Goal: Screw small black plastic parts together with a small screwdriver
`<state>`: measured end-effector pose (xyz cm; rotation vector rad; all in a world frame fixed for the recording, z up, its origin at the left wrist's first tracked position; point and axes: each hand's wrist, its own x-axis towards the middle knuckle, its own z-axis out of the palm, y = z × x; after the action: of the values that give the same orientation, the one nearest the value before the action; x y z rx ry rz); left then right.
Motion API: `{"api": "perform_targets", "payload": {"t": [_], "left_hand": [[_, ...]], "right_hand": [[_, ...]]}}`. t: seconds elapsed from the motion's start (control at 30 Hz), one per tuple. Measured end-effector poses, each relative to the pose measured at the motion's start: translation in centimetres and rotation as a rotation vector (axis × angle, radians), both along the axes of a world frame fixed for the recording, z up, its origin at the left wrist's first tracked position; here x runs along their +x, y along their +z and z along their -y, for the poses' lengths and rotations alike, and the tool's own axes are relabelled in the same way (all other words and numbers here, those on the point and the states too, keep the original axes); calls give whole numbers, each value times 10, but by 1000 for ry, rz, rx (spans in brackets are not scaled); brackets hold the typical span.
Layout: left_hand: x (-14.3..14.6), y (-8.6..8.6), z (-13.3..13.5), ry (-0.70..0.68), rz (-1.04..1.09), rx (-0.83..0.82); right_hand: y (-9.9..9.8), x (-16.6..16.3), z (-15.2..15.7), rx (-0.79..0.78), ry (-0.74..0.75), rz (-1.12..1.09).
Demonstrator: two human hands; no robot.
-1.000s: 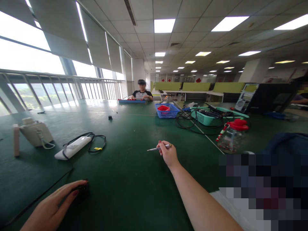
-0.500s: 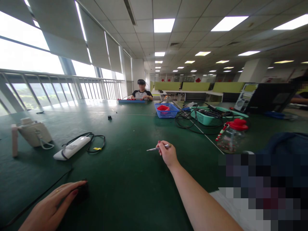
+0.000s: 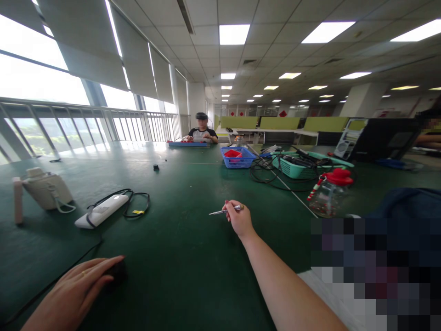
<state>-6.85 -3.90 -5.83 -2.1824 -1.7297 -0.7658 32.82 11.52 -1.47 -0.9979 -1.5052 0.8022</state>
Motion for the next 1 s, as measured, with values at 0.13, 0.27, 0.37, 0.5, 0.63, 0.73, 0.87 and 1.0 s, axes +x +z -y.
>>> {"api": "perform_targets", "payload": {"t": [0.13, 0.27, 0.37, 0.5, 0.63, 0.73, 0.87, 1.0], "left_hand": [[-4, -2, -1, 13, -17, -26], [-2, -4, 1, 23, 12, -29], [1, -4, 2, 21, 34, -32], [3, -1, 3, 25, 46, -65], [3, 2, 4, 21, 75, -92], [5, 5, 4, 2, 109, -111], [6, 8, 2, -21, 164, -121], [8, 10, 2, -39, 187, -108]], "right_hand": [[-2, 1, -2, 0, 15, -10], [-3, 1, -2, -4, 15, -9], [-2, 1, -1, -11, 13, 6], [-1, 1, 0, 2, 12, 11], [-1, 1, -1, 1, 15, 14], [-1, 1, -1, -1, 5, 21], [0, 0, 0, -7, 10, 21], [0, 0, 2, -7, 14, 27]]}}
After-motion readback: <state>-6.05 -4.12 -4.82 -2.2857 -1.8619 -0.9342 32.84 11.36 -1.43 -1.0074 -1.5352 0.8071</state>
